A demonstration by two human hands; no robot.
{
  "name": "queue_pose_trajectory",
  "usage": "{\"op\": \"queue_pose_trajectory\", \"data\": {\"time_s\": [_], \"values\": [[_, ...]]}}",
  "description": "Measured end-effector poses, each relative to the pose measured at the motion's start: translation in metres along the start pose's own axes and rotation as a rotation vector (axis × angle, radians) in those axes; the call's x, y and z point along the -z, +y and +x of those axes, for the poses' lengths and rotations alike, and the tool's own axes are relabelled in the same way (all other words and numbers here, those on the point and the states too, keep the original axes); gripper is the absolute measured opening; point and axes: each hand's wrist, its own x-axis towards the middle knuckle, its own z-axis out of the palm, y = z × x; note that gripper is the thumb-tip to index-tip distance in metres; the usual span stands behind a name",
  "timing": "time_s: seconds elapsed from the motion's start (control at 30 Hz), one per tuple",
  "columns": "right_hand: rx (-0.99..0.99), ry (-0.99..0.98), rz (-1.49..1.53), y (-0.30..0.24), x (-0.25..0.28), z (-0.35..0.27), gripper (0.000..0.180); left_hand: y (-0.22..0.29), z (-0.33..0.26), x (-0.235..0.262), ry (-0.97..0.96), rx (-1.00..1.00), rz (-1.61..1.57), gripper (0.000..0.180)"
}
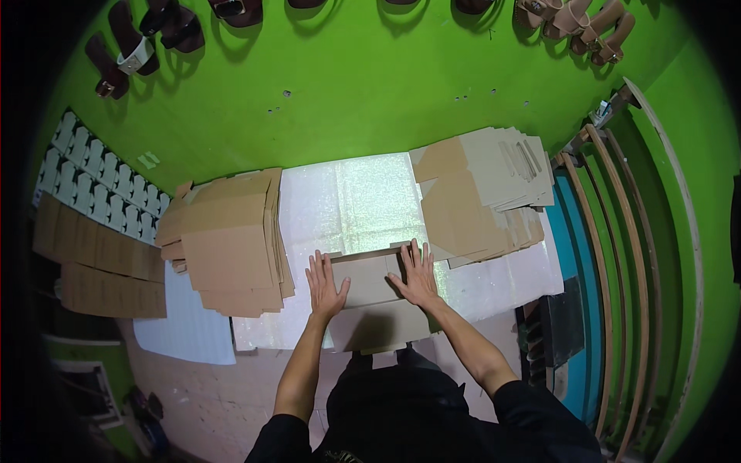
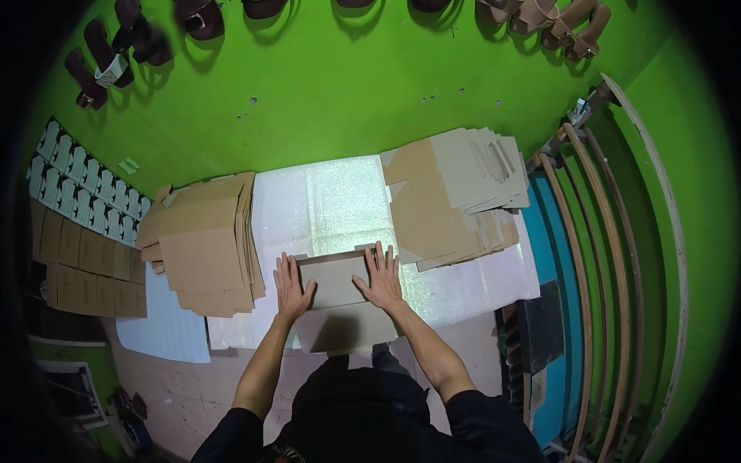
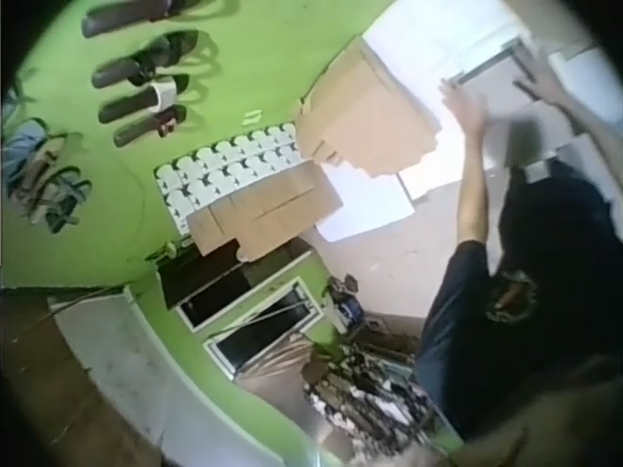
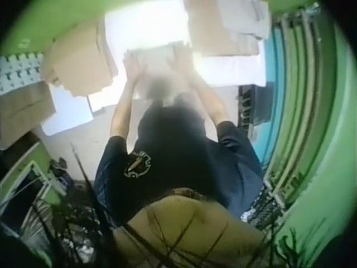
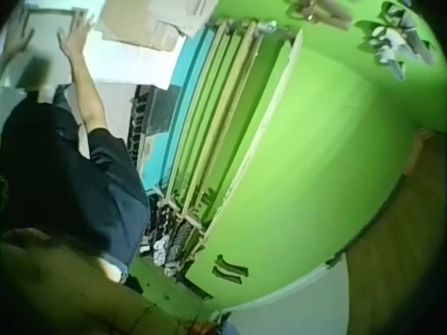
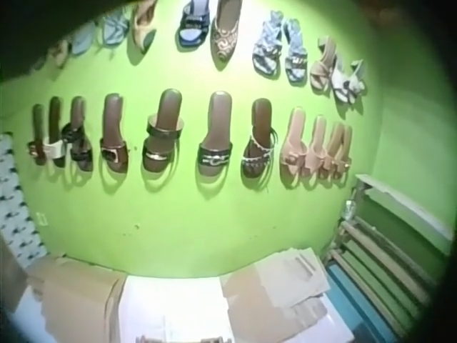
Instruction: The person is folding cardboard boxes for shoe packaging.
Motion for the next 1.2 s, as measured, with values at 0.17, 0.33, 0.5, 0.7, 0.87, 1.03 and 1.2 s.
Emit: {"op": "queue_pose_trajectory", "data": {"time_s": [0.17,0.33,0.5,0.7,0.87,1.03,1.2], "values": [[-0.02,-0.032,-0.054,-0.002,0.002,0.005,0.096,0.004,0.004,-0.001,-0.058,0.013,0.135,0.089],[0.011,0.007,-0.122,-0.005,0.001,0.004,0.099,0.001,-0.002,-0.004,0.036,-0.058,0.126,0.083],[0.052,-0.002,-0.089,-0.009,0.006,0.019,0.1,-0.007,-0.005,-0.007,0.054,-0.08,0.129,0.078],[0.143,0.045,-0.097,-0.001,-0.003,0.039,0.091,0.002,0.003,0.0,-0.035,-0.104,0.075,0.078],[0.148,0.063,-0.097,-0.002,-0.003,0.039,0.084,0.005,0.003,0.002,-0.068,-0.095,0.186,0.077],[0.202,0.062,-0.148,0.0,-0.004,0.036,0.077,0.007,0.003,0.003,-0.073,-0.08,0.16,0.081],[0.189,-0.023,-0.192,-0.001,-0.006,0.013,0.069,0.008,0.002,0.004,-0.098,-0.046,0.149,0.081]]}}
